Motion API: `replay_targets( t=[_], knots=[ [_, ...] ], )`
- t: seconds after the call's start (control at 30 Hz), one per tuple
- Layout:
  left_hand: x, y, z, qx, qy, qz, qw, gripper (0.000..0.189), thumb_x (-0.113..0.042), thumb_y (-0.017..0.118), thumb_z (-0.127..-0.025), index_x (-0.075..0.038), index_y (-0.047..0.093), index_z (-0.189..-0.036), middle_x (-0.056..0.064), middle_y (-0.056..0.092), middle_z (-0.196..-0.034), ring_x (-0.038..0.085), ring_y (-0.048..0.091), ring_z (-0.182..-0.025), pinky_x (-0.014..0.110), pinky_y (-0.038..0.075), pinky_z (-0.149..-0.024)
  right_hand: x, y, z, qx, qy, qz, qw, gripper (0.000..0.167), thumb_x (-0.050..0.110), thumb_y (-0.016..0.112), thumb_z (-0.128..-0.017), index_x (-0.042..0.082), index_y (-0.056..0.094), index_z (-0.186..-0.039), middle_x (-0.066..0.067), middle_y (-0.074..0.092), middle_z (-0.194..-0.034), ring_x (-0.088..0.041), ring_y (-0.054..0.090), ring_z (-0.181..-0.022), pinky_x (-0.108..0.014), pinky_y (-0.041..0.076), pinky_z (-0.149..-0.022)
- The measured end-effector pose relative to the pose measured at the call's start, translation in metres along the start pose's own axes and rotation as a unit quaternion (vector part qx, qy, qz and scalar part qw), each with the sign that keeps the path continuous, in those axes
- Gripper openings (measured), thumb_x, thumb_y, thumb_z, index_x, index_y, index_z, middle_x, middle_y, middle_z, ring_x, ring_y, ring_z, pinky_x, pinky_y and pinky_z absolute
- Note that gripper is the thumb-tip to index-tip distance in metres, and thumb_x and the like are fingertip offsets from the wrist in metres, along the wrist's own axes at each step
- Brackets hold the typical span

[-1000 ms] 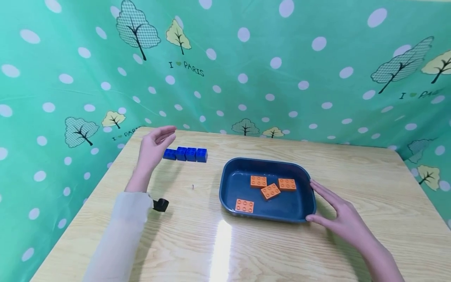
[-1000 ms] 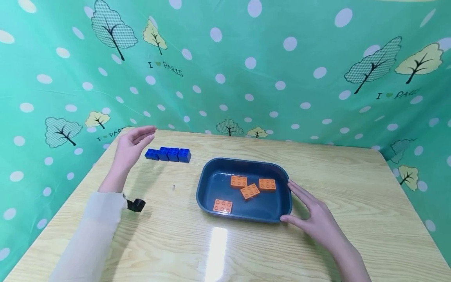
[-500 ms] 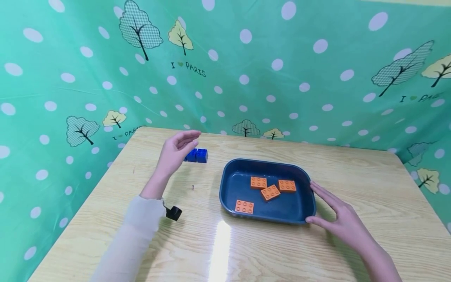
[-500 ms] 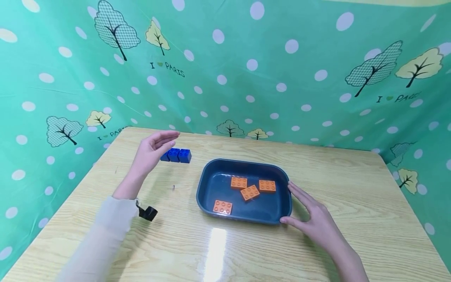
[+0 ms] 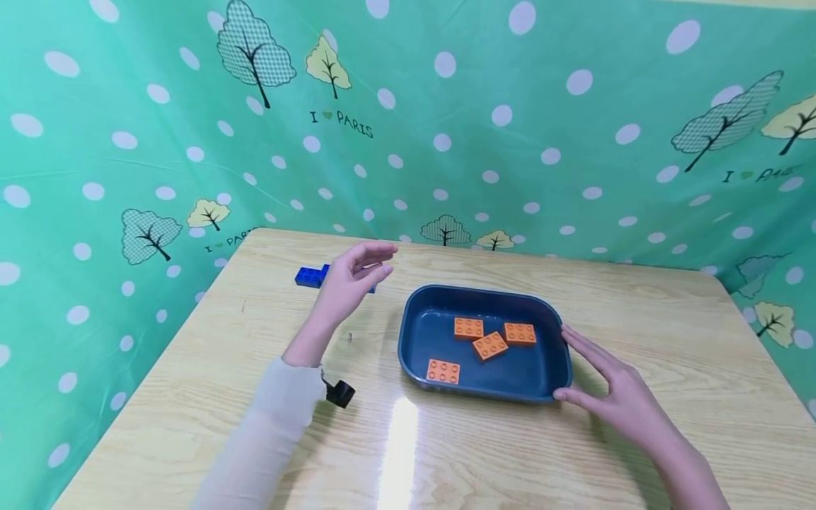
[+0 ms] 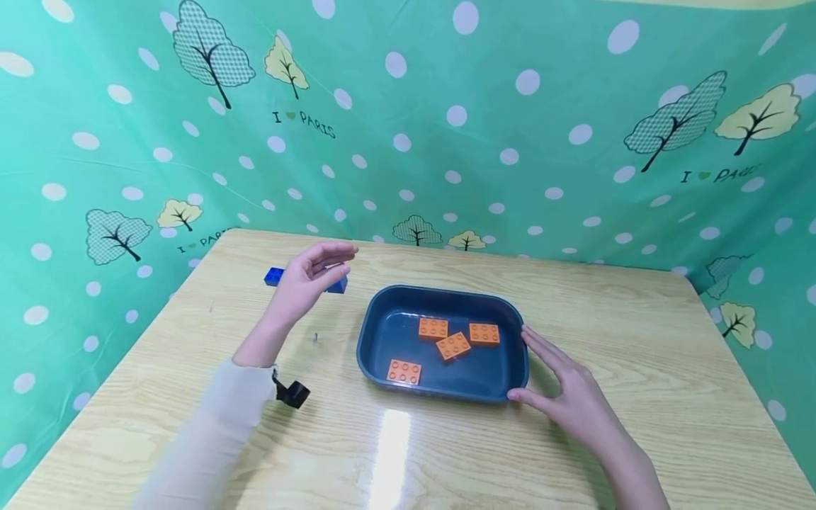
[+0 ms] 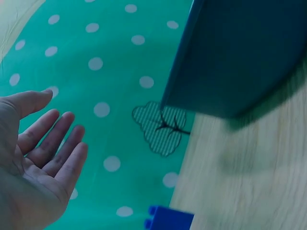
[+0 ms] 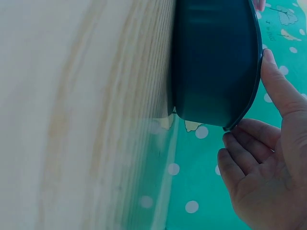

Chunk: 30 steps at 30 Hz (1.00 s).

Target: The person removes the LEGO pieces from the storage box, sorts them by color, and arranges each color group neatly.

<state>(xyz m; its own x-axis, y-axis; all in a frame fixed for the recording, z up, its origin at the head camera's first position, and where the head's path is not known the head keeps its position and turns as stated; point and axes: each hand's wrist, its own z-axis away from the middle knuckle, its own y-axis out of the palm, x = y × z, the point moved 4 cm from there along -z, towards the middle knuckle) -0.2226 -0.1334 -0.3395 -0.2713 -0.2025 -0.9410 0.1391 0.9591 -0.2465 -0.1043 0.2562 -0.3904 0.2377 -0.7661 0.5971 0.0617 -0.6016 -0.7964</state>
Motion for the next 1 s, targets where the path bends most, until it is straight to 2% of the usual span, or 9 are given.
replay_targets(
  t=[0.27, 0.67, 0.87, 0.93, 1.0],
  knots=[
    [0.002, 0.025, -0.001, 0.023, 0.0, 0.013, 0.9997, 0.035, -0.01, 0.065, -0.096, -0.004, 0.059, -0.131, 0.014, 0.062, -0.135, 0.026, 0.058, -0.129, 0.038, 0.047, -0.112, 0.0, 0.0, -0.002, 0.001, -0.002, 0.002, 1.0, 0.087, 0.035, 0.082, -0.082, 0.029, 0.035, -0.155, -0.016, 0.041, -0.157, -0.052, 0.042, -0.136, -0.075, 0.04, -0.097],
    [0.007, 0.061, 0.003, 0.074, -0.005, 0.026, 0.9969, 0.039, -0.009, 0.068, -0.094, -0.006, 0.058, -0.132, 0.012, 0.061, -0.136, 0.027, 0.058, -0.129, 0.039, 0.049, -0.111, -0.001, 0.0, -0.001, 0.001, -0.001, 0.001, 1.0, 0.088, 0.035, 0.081, -0.082, 0.03, 0.034, -0.156, -0.015, 0.041, -0.158, -0.051, 0.041, -0.137, -0.075, 0.04, -0.096],
    [0.01, 0.079, 0.005, 0.107, -0.012, 0.009, 0.9941, 0.039, -0.01, 0.069, -0.094, -0.008, 0.058, -0.132, 0.011, 0.061, -0.136, 0.026, 0.058, -0.129, 0.036, 0.049, -0.111, -0.001, 0.0, 0.0, -0.001, 0.001, 0.007, 1.0, 0.087, 0.036, 0.081, -0.082, 0.033, 0.033, -0.155, -0.011, 0.041, -0.158, -0.036, 0.037, -0.145, -0.073, 0.041, -0.097],
    [0.01, 0.085, 0.005, 0.12, -0.012, 0.006, 0.9927, 0.041, -0.01, 0.069, -0.094, -0.007, 0.057, -0.133, 0.011, 0.06, -0.137, 0.027, 0.057, -0.13, 0.035, 0.049, -0.111, -0.001, 0.0, 0.0, 0.0, 0.002, 0.005, 1.0, 0.087, 0.036, 0.081, -0.082, 0.033, 0.033, -0.155, -0.011, 0.04, -0.159, -0.038, 0.038, -0.145, -0.074, 0.041, -0.097],
    [0.009, 0.091, 0.006, 0.132, -0.013, 0.007, 0.9911, 0.042, -0.009, 0.069, -0.094, -0.005, 0.056, -0.133, 0.012, 0.059, -0.138, 0.028, 0.056, -0.131, 0.037, 0.048, -0.112, -0.001, 0.0, 0.0, 0.002, 0.003, 0.003, 1.0, 0.087, 0.036, 0.081, -0.082, 0.033, 0.033, -0.155, -0.012, 0.04, -0.159, -0.044, 0.039, -0.142, -0.074, 0.04, -0.096]
  ],
)
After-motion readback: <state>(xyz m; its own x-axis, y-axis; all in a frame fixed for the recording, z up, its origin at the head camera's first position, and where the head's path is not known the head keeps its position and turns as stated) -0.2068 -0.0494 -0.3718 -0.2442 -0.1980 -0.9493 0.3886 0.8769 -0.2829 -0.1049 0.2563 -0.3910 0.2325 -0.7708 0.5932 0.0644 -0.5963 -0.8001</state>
